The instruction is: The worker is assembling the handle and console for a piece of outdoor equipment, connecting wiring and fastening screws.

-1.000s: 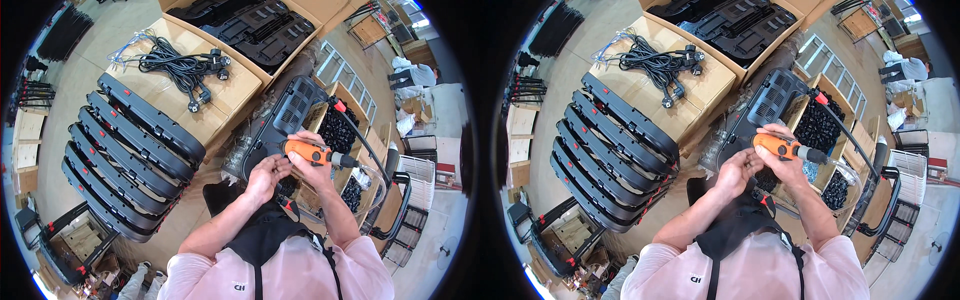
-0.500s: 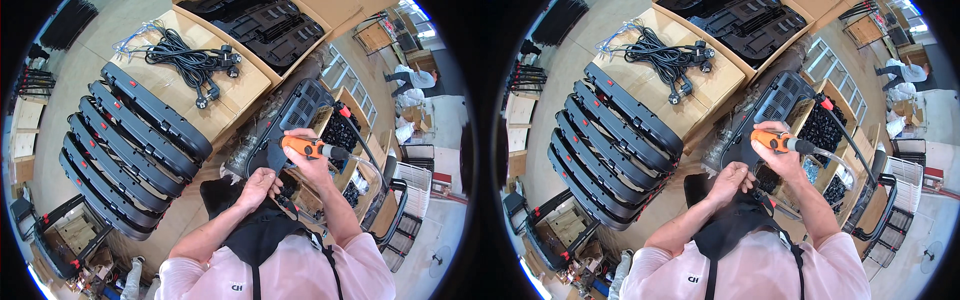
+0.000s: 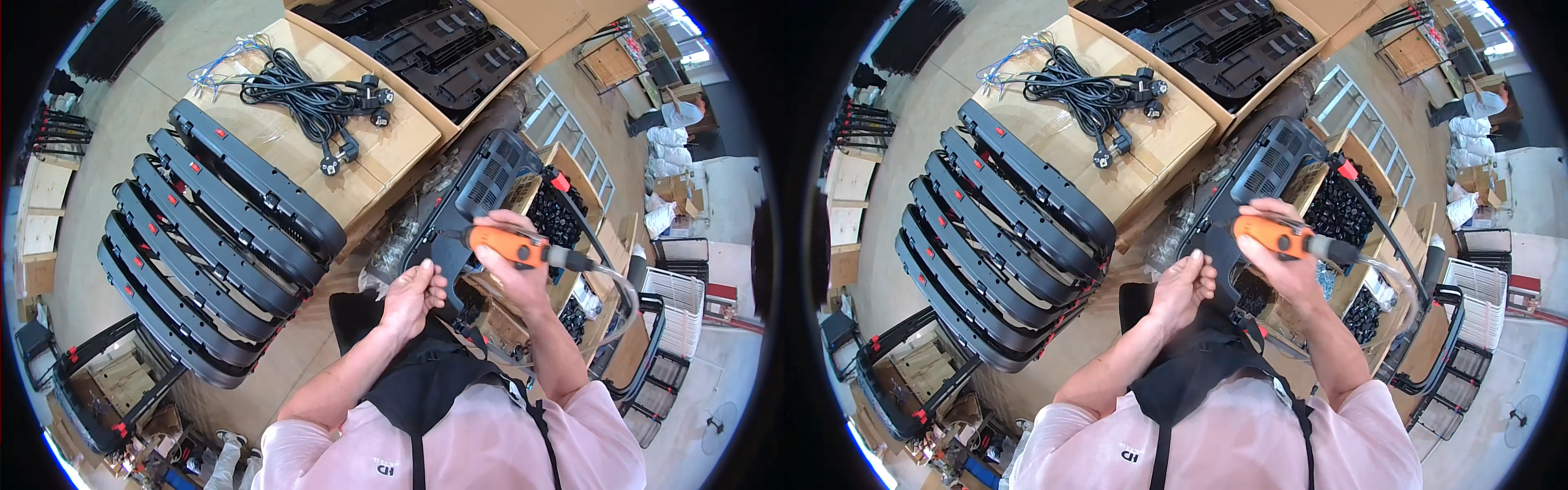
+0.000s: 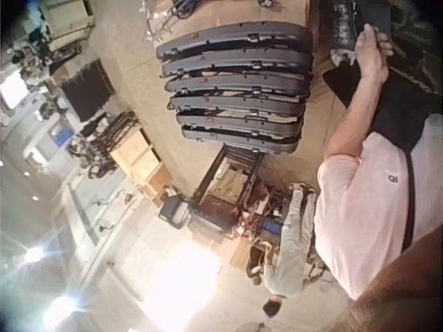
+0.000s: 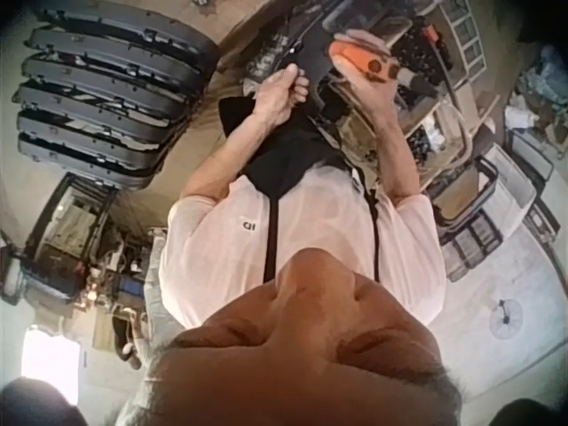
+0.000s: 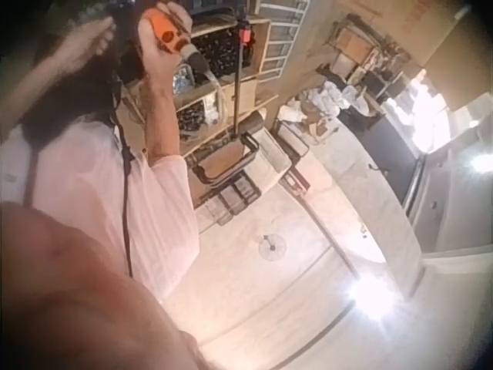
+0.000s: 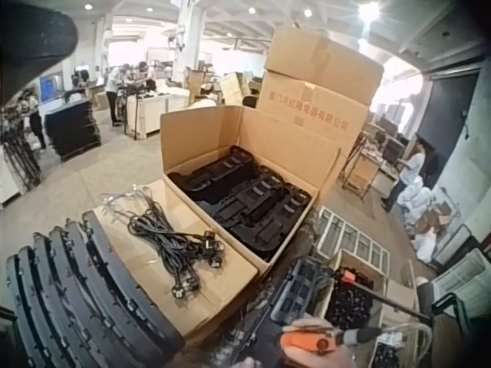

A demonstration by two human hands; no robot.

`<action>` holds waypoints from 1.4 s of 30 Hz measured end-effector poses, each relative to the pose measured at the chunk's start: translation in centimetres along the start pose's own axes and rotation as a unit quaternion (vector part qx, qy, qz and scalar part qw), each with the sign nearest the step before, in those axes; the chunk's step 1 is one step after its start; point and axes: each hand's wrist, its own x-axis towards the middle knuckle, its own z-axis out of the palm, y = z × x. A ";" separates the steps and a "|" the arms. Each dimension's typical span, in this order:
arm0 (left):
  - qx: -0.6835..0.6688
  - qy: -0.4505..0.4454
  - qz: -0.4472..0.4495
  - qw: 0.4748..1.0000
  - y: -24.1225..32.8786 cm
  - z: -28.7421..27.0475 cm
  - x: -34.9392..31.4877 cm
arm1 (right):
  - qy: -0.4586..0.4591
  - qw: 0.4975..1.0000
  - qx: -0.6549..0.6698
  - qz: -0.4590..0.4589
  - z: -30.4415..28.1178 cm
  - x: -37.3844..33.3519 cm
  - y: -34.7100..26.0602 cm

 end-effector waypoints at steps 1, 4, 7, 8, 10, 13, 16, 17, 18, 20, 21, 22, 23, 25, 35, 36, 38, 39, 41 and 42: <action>-0.055 0.000 -0.016 0.998 0.0 0.0 0.1 | 0.009 0.999 0.030 0.016 -0.5 -1.0 -0.8; -0.130 0.012 -0.042 0.991 0.6 0.7 0.4 | -0.002 0.998 0.056 0.041 -1.1 -2.8 -1.6; -0.154 0.018 -0.044 0.987 0.6 1.2 0.8 | -0.008 0.996 0.081 0.039 -1.0 -3.7 -1.2; -0.151 0.015 -0.036 0.988 0.6 1.3 0.9 | -0.007 0.995 0.087 0.041 -0.9 -3.8 -1.1; -0.146 0.012 -0.030 0.989 0.5 1.5 1.2 | -0.005 0.995 0.095 0.043 -0.8 -4.0 -0.9; -0.136 0.012 -0.025 0.990 0.4 1.4 1.6 | -0.010 0.997 0.078 0.027 -0.9 -4.2 -0.5; -0.110 -0.003 -0.013 0.994 0.3 1.3 1.8 | 0.000 0.996 0.083 0.033 -0.9 -4.3 -0.5; -0.118 -0.004 -0.018 0.993 0.2 1.3 1.9 | 0.000 0.996 0.082 0.028 -1.0 -4.3 -0.4; -0.126 -0.006 -0.023 0.992 0.1 1.3 1.9 | -0.001 0.996 0.081 0.023 -1.1 -4.3 -0.4; -0.121 0.009 -0.021 0.992 0.2 1.6 1.7 | 0.001 0.996 0.083 0.034 -0.9 -4.3 -0.7; -0.116 0.023 -0.019 0.993 0.2 1.7 1.6 | 0.003 0.995 0.085 0.044 -0.9 -4.3 -0.8; -0.116 0.023 -0.020 0.993 0.3 1.8 1.5 | 0.003 0.995 0.084 0.045 -0.9 -4.3 -0.8; -0.108 0.020 -0.018 0.994 0.4 1.8 1.3 | -0.010 0.997 0.066 0.032 -1.0 -4.1 -0.7; -0.100 0.018 -0.016 0.995 0.5 1.8 1.3 | -0.023 0.998 0.048 0.021 -1.1 -4.1 -0.7; -0.175 0.049 -0.058 0.982 0.0 1.9 2.0 | -0.054 0.998 -0.044 0.012 0.6 -4.0 -0.5; -0.194 0.037 -0.059 0.979 0.1 1.9 2.0 | -0.044 0.997 -0.056 0.015 0.9 -3.9 -0.5; -0.212 0.022 -0.054 0.976 -0.2 1.2 2.4 | -0.033 0.998 -0.054 0.020 1.4 -3.8 -0.3; -0.228 0.006 -0.051 0.972 -0.3 0.8 2.6 | -0.020 0.998 -0.053 0.025 1.6 -3.8 -0.2; -0.231 0.007 -0.051 0.972 0.2 1.3 2.4 | -0.010 0.999 -0.047 0.018 1.8 -3.5 0.3; -0.232 0.009 -0.049 0.971 0.4 1.5 2.3 | -0.001 0.999 -0.040 0.008 1.9 -3.4 0.6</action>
